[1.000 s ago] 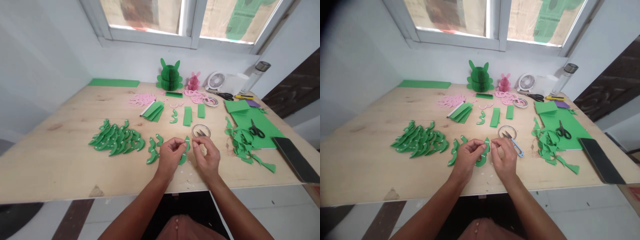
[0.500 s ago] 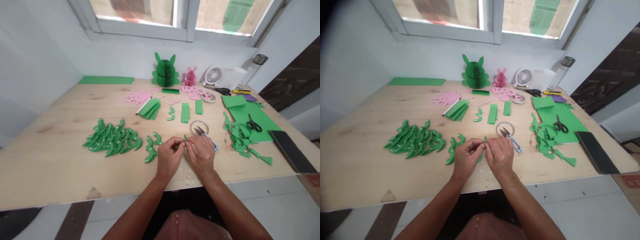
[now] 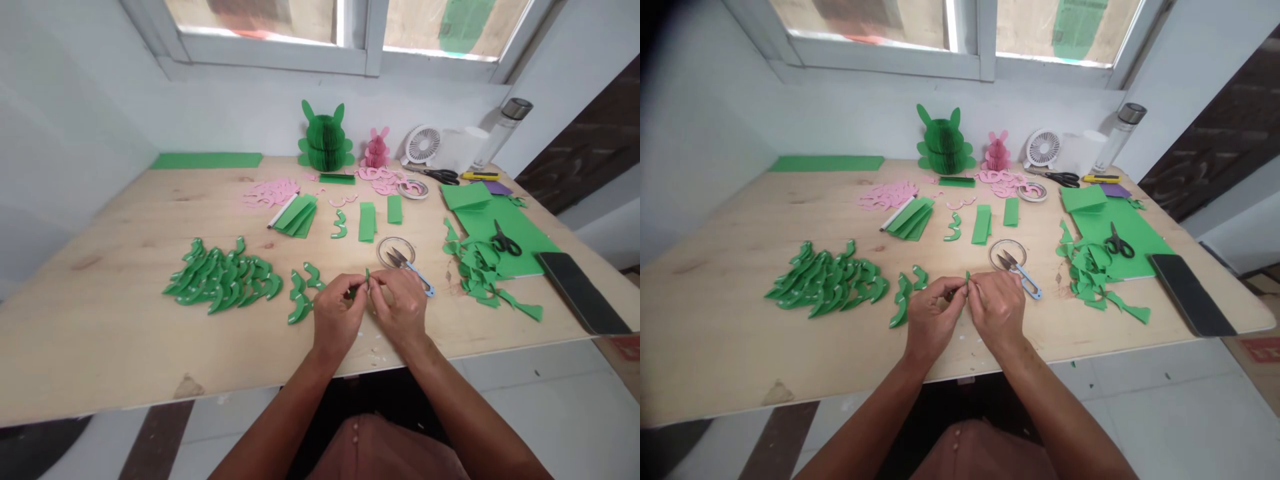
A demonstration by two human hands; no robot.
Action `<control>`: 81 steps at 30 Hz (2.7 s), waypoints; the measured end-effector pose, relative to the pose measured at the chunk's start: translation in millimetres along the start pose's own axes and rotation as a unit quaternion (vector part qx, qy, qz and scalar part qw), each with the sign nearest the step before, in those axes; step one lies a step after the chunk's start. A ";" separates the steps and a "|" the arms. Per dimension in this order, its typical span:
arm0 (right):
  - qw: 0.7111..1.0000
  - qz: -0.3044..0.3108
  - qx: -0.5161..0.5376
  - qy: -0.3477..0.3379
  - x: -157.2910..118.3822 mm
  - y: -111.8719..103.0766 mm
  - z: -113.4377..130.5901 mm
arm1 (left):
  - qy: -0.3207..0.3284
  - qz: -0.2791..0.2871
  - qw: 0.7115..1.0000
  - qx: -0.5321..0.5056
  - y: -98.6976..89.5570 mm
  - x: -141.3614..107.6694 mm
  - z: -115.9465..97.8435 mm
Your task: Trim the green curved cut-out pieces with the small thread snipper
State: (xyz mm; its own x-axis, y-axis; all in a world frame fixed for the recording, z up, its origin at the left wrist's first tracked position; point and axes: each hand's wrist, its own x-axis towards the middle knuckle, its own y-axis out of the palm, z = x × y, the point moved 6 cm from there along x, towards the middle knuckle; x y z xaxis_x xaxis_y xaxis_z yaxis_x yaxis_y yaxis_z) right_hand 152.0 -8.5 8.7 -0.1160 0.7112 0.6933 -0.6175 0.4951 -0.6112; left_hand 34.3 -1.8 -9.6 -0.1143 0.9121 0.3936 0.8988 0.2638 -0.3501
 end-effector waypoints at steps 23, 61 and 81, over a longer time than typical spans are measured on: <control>0.999 0.007 0.035 0.034 -0.9 1.0 -4.2 | -0.011 0.003 1.000 -0.011 0.8 -0.6 3.0; 1.000 -0.015 0.000 0.017 -1.7 0.2 -2.8 | -0.015 0.010 1.000 -0.006 1.7 -0.8 1.4; 0.989 0.002 0.111 0.103 0.4 -2.7 -12.3 | -0.158 -0.008 0.962 -0.221 6.7 -1.0 25.5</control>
State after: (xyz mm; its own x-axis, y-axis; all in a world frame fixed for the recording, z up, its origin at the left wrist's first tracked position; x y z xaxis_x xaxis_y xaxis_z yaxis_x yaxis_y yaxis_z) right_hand 163.2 -3.4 6.0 0.0277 0.8102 0.5855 -0.7758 0.3868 -0.4986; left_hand 29.6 7.0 -34.0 -0.1890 0.9776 0.0928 0.9802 0.1822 0.0771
